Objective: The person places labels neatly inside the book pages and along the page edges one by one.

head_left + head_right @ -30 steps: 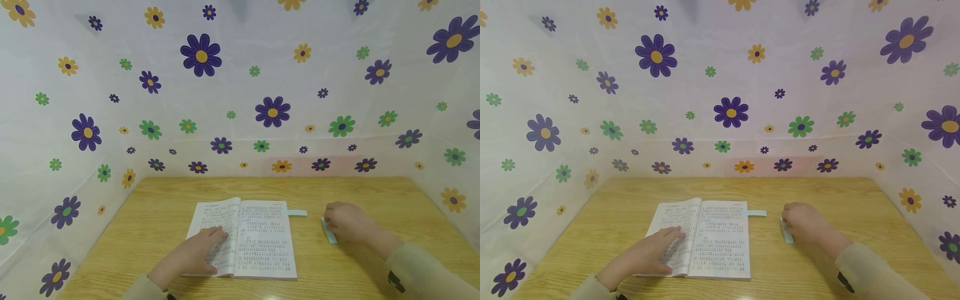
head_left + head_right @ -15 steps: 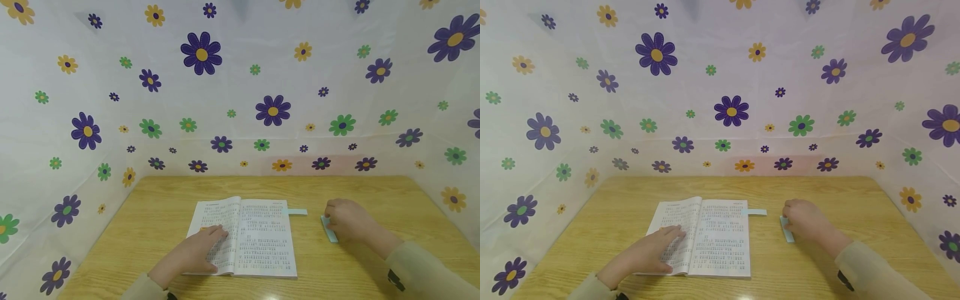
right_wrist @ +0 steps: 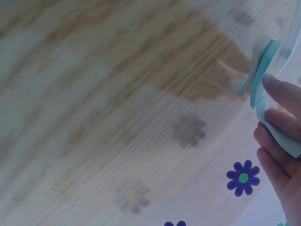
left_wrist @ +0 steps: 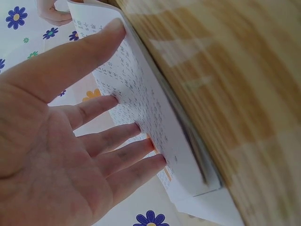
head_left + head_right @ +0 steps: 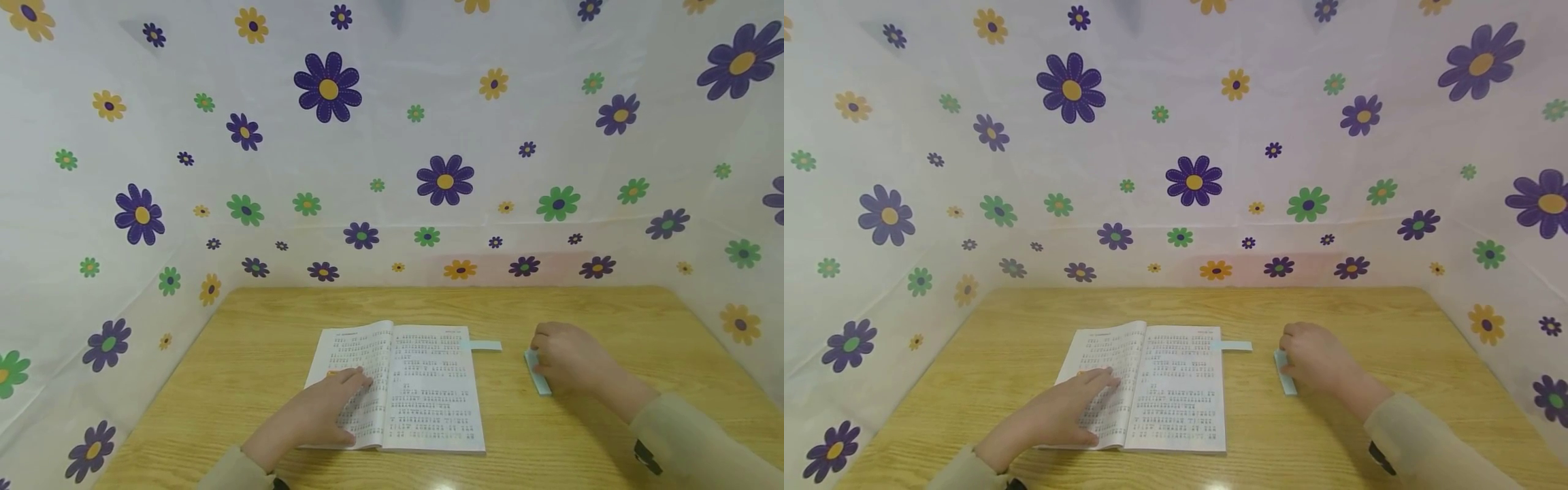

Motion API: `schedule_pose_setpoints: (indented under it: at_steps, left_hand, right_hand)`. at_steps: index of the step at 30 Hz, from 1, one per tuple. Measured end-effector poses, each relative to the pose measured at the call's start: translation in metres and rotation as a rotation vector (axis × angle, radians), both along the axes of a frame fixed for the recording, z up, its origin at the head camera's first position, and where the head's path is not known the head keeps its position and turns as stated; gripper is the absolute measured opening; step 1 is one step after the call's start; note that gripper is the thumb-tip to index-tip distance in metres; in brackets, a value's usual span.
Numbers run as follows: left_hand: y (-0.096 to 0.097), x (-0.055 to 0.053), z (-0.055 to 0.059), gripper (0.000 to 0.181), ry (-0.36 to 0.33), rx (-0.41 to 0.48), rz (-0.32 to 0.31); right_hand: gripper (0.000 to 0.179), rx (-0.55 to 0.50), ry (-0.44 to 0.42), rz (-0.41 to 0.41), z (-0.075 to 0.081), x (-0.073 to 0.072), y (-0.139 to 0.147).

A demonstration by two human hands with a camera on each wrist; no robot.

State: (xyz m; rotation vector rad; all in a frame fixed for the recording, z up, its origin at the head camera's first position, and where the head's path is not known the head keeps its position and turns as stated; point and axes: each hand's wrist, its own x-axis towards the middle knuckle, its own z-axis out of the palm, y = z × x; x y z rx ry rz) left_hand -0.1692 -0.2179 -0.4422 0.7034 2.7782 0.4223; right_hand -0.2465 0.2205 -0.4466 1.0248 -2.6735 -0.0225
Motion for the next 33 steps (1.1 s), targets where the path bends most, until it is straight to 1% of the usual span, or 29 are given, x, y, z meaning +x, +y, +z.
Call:
schedule_pose_setpoints:
  at_steps: [6, 13, 23, 26, 33]
  left_hand:
    - [-0.0003, 0.0001, -0.0002, 0.089, 0.012, 0.004, -0.005]
    - [-0.0004, 0.0005, -0.0016, 0.088, 0.004, 0.011, 0.002]
    - [0.0000, 0.0010, -0.0013, 0.088, -0.003, 0.010, 0.008]
    - [0.0002, 0.0010, -0.0012, 0.088, -0.003, 0.010, 0.009]
    - [0.0005, 0.0008, -0.0006, 0.087, 0.015, 0.007, -0.001]
  right_hand:
    - [0.027, 0.007, 0.016, -0.006, -0.0005, 0.0006, -0.0002]
    - [0.036, 0.003, 0.029, -0.038, -0.0008, 0.0022, 0.0002]
    - [0.028, 0.010, 0.023, -0.041, 0.0000, 0.0028, -0.0014]
    - [0.027, 0.005, 0.014, -0.049, 0.0003, 0.0039, -0.0017]
    - [0.026, -0.005, 0.027, -0.048, 0.0008, 0.0049, 0.0001]
